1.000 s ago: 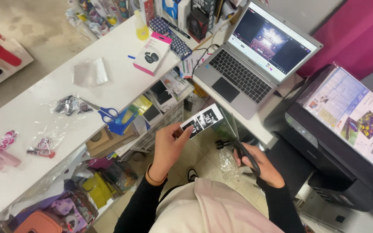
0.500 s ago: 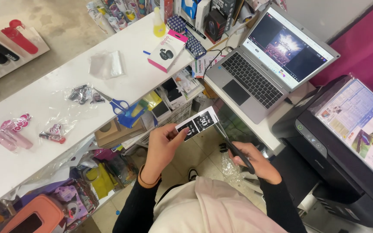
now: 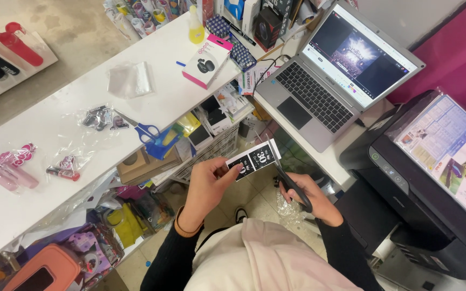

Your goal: Cutting printed labels from a sheet using scissors.

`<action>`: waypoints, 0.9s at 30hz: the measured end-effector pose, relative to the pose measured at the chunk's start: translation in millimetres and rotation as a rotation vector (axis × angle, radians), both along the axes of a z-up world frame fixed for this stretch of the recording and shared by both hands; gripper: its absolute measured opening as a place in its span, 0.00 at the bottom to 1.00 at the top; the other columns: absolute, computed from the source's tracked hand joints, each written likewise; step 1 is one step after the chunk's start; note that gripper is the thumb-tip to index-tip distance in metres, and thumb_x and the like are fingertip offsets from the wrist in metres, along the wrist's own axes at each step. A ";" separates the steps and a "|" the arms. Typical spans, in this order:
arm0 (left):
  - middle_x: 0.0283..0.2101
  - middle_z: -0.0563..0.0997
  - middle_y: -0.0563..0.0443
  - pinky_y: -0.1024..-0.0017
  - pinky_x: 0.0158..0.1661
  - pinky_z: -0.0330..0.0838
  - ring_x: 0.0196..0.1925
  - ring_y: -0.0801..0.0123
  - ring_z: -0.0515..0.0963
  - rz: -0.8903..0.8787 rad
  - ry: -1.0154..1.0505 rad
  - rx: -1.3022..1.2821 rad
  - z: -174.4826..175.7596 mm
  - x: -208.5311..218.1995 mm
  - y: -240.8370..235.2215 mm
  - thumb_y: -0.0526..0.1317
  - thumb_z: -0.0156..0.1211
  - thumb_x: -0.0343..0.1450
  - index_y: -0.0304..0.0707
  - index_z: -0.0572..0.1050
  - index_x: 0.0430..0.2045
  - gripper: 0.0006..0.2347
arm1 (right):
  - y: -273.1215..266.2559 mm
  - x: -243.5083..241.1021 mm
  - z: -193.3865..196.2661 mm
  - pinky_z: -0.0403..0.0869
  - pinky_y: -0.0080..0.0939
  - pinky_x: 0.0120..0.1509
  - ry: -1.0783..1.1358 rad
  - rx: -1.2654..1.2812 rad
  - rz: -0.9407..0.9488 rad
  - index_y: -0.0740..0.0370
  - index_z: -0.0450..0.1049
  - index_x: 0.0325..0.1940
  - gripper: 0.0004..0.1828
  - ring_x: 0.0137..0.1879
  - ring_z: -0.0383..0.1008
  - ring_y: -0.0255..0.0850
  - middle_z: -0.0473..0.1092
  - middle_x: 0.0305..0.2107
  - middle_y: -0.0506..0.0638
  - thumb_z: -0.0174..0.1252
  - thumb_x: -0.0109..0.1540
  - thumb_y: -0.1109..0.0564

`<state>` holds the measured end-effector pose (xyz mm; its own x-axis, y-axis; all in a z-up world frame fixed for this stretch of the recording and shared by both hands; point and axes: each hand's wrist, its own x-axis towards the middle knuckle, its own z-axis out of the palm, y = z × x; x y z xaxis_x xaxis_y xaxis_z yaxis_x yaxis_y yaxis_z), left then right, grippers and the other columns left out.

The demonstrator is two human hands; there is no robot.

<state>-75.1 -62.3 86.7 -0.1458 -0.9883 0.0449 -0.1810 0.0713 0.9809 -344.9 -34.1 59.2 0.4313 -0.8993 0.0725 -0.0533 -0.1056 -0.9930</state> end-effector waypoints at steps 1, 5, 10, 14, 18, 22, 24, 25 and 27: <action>0.10 0.69 0.46 0.75 0.20 0.59 0.18 0.73 0.61 -0.003 0.000 0.001 -0.7 -0.5 -0.4 0.40 0.66 0.71 0.35 0.72 0.11 0.17 | -0.1 -0.9 -2.5 0.59 0.35 0.28 0.000 0.001 -0.003 0.60 0.73 0.25 0.26 0.20 0.58 0.33 0.68 0.12 0.48 0.57 0.64 0.36; 0.10 0.69 0.44 0.75 0.20 0.59 0.18 0.72 0.61 -0.008 -0.005 -0.023 -1.8 -2.4 -1.5 0.39 0.66 0.71 0.34 0.71 0.10 0.17 | -0.3 -3.3 -9.9 0.60 0.34 0.28 0.000 -0.007 -0.023 0.60 0.74 0.26 0.26 0.21 0.59 0.32 0.69 0.13 0.48 0.58 0.63 0.35; 0.11 0.70 0.43 0.74 0.21 0.59 0.19 0.72 0.60 -0.029 0.000 -0.017 3.9 -3.7 -1.1 0.40 0.66 0.72 0.34 0.71 0.10 0.18 | -0.1 -3.4 -12.0 0.60 0.35 0.29 -0.010 -0.046 -0.035 0.60 0.73 0.26 0.25 0.21 0.59 0.33 0.68 0.13 0.48 0.57 0.64 0.37; 0.10 0.70 0.43 0.74 0.21 0.58 0.19 0.72 0.60 -0.033 0.016 -0.018 8.2 -4.9 -0.6 0.38 0.65 0.72 0.34 0.71 0.10 0.17 | 0.7 -4.8 -13.7 0.60 0.35 0.29 -0.011 -0.056 -0.053 0.59 0.73 0.25 0.24 0.21 0.59 0.33 0.68 0.12 0.47 0.58 0.65 0.39; 0.10 0.70 0.43 0.74 0.21 0.59 0.19 0.72 0.61 -0.026 0.013 -0.029 3.1 -6.6 -1.5 0.38 0.66 0.71 0.34 0.71 0.10 0.17 | 1.1 -4.9 -13.6 0.60 0.35 0.28 -0.001 -0.075 -0.072 0.59 0.73 0.23 0.24 0.20 0.58 0.33 0.68 0.11 0.47 0.59 0.64 0.39; 0.10 0.69 0.44 0.75 0.21 0.58 0.19 0.72 0.60 -0.040 0.024 -0.024 3.4 -7.7 -2.2 0.39 0.65 0.72 0.34 0.71 0.09 0.18 | 3.6 -6.0 -13.2 0.61 0.35 0.28 0.000 -0.092 -0.092 0.59 0.73 0.23 0.24 0.20 0.59 0.34 0.67 0.10 0.47 0.59 0.65 0.40; 0.10 0.68 0.44 0.75 0.21 0.58 0.19 0.73 0.60 -0.036 0.022 -0.037 8.9 -8.4 -1.2 0.38 0.65 0.72 0.34 0.71 0.09 0.18 | 4.6 -7.2 -14.4 0.61 0.35 0.28 0.000 -0.088 -0.101 0.59 0.73 0.23 0.24 0.20 0.59 0.34 0.66 0.10 0.46 0.60 0.65 0.41; 0.10 0.68 0.44 0.75 0.21 0.58 0.19 0.73 0.60 -0.036 0.022 -0.037 9.5 -8.8 -0.7 0.38 0.65 0.72 0.34 0.71 0.09 0.18 | 5.4 -7.8 -16.7 0.61 0.35 0.28 0.000 -0.089 -0.102 0.59 0.73 0.23 0.24 0.20 0.59 0.34 0.66 0.10 0.46 0.60 0.65 0.41; 0.10 0.68 0.45 0.75 0.21 0.58 0.19 0.73 0.60 -0.031 0.031 -0.044 10.9 -10.1 0.0 0.37 0.65 0.72 0.35 0.71 0.08 0.18 | 6.2 -9.8 -20.7 0.61 0.35 0.28 -0.010 -0.090 -0.119 0.59 0.72 0.22 0.24 0.19 0.59 0.35 0.66 0.09 0.47 0.60 0.65 0.41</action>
<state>-85.2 -62.4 97.6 -0.1739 -0.9803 0.0931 -0.1481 0.1195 0.9817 -354.7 -27.9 38.6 0.3211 -0.9337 0.1585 -0.0613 -0.1874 -0.9804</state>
